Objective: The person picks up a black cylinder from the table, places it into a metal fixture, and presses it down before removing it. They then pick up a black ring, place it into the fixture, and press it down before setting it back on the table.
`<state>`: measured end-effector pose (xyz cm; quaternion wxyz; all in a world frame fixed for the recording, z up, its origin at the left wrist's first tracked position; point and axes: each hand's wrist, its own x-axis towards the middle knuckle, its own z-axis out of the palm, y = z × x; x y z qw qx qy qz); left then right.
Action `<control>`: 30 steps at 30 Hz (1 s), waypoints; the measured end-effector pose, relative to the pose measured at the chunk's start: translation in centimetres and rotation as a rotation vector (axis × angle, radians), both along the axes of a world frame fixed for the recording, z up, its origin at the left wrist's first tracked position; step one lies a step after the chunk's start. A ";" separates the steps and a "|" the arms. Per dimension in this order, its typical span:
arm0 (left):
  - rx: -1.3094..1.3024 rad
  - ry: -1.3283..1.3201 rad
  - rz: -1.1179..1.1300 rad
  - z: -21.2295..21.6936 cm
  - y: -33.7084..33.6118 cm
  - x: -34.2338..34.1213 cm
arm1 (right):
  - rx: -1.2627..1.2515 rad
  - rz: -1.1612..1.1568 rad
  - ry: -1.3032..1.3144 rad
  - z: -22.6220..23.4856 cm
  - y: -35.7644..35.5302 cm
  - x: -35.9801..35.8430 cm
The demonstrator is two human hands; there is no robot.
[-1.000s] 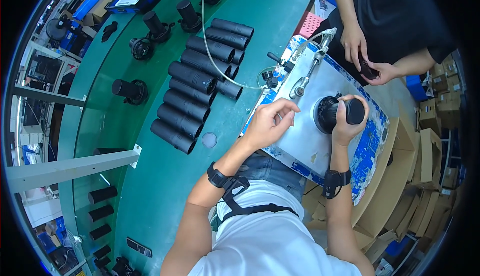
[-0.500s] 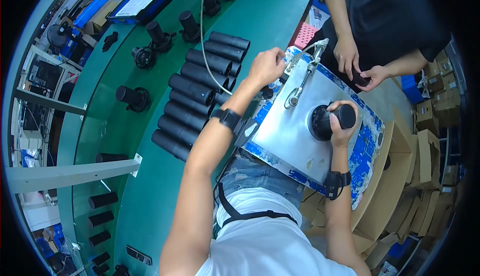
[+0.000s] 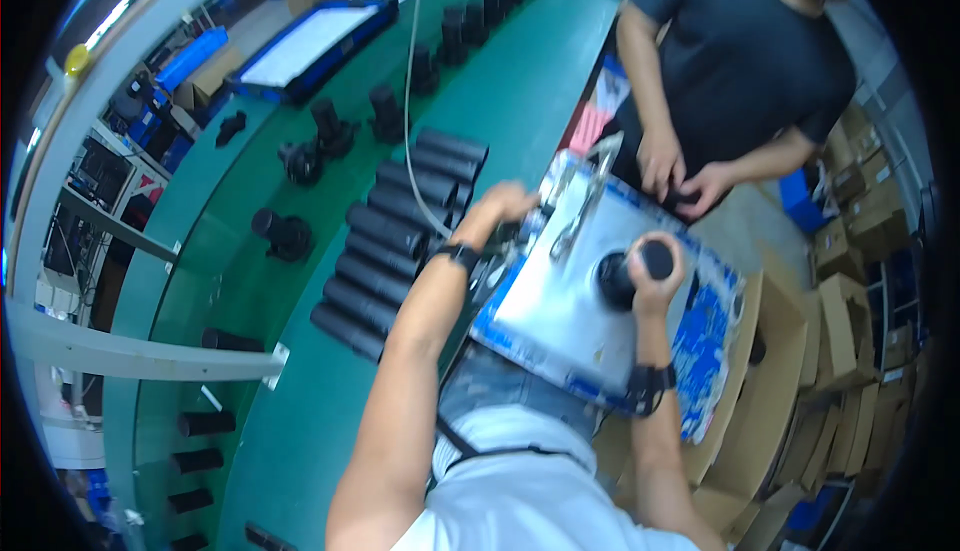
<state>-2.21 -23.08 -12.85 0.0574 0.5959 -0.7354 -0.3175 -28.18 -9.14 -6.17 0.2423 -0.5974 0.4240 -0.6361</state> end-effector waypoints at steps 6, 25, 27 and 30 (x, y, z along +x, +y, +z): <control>-0.812 0.831 0.451 10.7 7.1 -0.2 | -0.232 0.065 0.119 18.9 5.1 -0.2; -0.896 0.495 1.009 7.7 28.2 16.0 | 0.507 0.354 0.181 -2.7 13.9 -1.4; -0.956 0.307 1.216 6.0 27.6 21.7 | 0.525 0.380 0.160 -4.7 14.4 -2.2; -0.893 0.259 1.465 2.8 26.6 28.4 | 0.526 0.332 0.121 -4.5 14.9 -1.7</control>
